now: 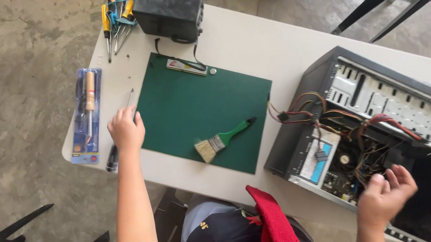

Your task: Cleaning a hard drive with a brush and installing it into a desktop computer case using a screwdriver.

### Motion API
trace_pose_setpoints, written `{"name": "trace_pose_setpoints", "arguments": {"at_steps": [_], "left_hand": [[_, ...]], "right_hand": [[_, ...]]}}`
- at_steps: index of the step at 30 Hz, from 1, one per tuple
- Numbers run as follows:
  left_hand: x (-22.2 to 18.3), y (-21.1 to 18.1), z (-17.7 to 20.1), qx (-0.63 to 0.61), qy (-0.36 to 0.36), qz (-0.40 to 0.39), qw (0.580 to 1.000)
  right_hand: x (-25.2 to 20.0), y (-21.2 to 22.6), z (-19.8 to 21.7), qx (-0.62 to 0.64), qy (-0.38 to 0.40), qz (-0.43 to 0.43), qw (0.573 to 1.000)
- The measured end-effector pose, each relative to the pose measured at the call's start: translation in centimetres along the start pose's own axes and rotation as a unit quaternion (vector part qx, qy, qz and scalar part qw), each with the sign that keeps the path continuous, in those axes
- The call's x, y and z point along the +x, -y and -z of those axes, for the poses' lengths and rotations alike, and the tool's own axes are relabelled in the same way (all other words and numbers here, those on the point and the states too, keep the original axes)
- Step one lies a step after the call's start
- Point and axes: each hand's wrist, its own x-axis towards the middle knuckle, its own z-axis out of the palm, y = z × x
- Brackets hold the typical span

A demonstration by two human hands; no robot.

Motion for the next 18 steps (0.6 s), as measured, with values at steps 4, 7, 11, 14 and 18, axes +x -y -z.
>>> {"name": "trace_pose_setpoints", "arguments": {"at_steps": [4,7,11,14,18], "left_hand": [[8.5,5.0,-3.9,-0.002,0.024,0.035,0.999],[12.4,7.3,-6.4,0.007,0.045,0.017,0.999],[14.8,8.4,-9.5,0.027,0.047,-0.006,0.999],[14.8,8.6,-10.4,0.045,-0.037,-0.062,0.996],[11.9,8.2,-8.5,0.025,-0.070,-0.053,0.996]], "right_hand": [[-3.1,4.3,-6.0,-0.079,0.088,-0.002,0.993],[-4.4,5.1,-8.3,-0.153,0.082,0.017,0.985],[-4.6,6.5,-9.5,-0.247,0.073,0.006,0.966],[-4.7,6.9,-9.9,-0.250,0.067,-0.009,0.966],[-4.9,8.5,-10.3,-0.252,0.068,-0.032,0.965]]}}
